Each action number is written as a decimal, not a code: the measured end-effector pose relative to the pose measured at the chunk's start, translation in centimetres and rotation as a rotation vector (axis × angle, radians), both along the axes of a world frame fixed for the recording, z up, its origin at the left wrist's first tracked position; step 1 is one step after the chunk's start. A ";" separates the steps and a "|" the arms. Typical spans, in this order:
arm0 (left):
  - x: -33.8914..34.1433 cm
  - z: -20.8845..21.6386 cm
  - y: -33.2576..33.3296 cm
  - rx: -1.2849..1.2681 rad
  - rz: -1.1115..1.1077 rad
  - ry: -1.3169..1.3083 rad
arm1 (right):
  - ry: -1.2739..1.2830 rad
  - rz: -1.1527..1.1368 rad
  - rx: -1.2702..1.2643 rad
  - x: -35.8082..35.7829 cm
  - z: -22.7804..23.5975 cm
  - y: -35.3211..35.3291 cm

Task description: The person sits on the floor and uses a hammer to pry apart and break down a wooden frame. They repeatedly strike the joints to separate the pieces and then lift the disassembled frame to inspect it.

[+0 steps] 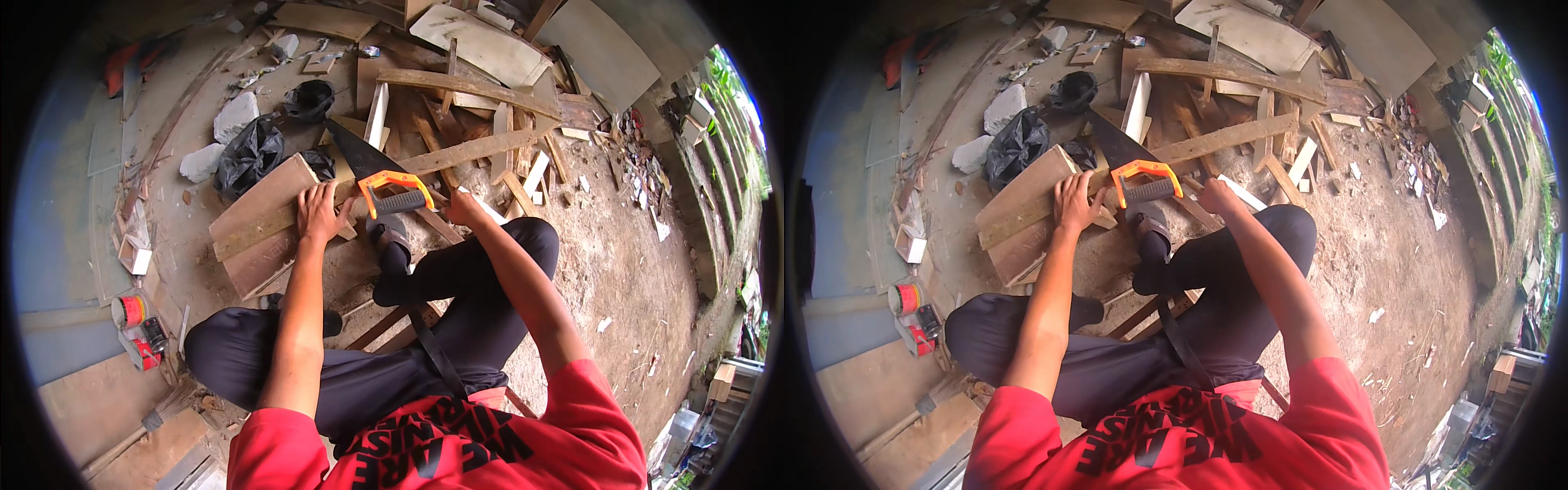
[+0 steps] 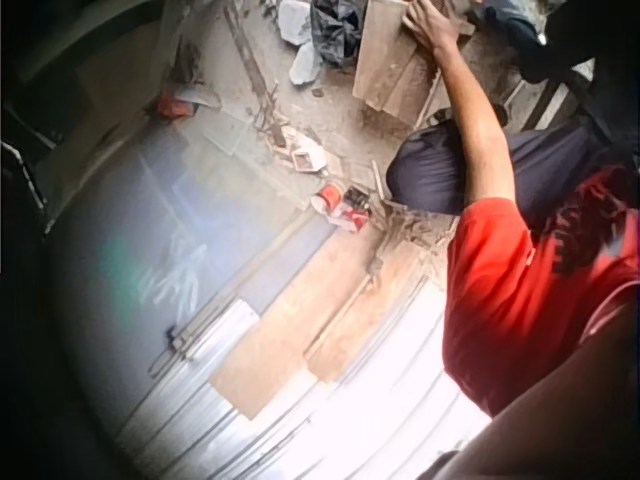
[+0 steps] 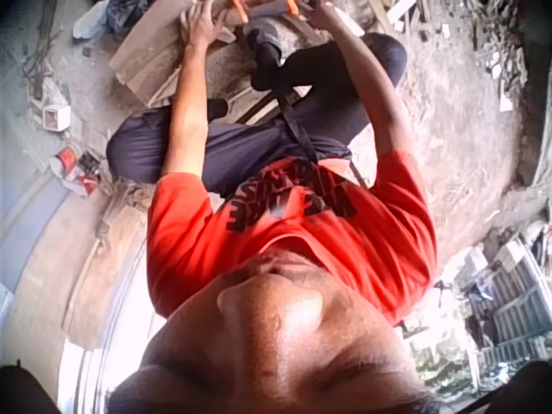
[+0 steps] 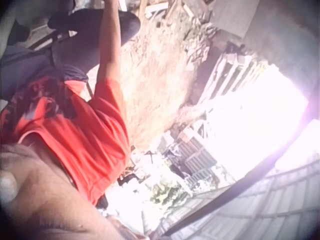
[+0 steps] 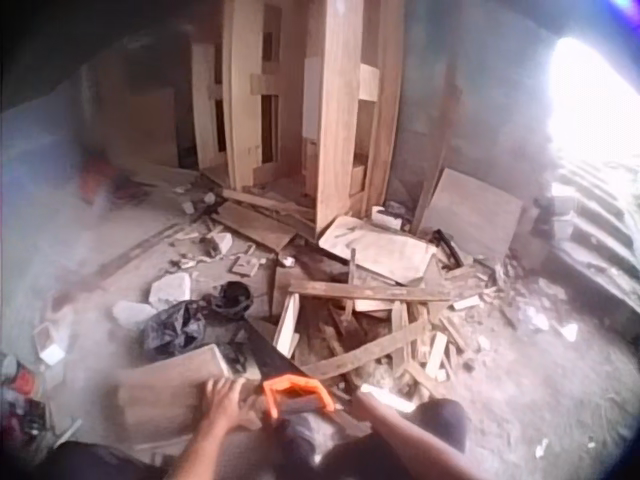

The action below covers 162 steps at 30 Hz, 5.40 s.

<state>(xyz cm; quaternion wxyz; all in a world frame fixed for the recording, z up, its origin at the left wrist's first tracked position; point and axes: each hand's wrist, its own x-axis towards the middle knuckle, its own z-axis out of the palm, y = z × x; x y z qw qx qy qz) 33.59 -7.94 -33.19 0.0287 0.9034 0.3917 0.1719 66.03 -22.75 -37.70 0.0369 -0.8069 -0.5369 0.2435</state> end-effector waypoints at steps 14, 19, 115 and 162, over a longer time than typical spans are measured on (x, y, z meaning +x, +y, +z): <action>-0.2 0.0 0.0 -0.173 0.013 0.096 | 0.059 0.348 0.706 -11.5 11.4 -1.8; 1.2 0.1 -0.3 -0.219 0.111 0.170 | -0.465 0.415 0.480 -11.7 6.1 1.6; 3.9 -1.0 3.7 -0.385 0.054 0.348 | 0.793 -0.452 0.330 -18.7 17.7 -7.1; 4.7 1.4 1.6 -0.341 -0.064 0.427 | 0.961 -0.545 0.325 -21.0 17.0 -10.7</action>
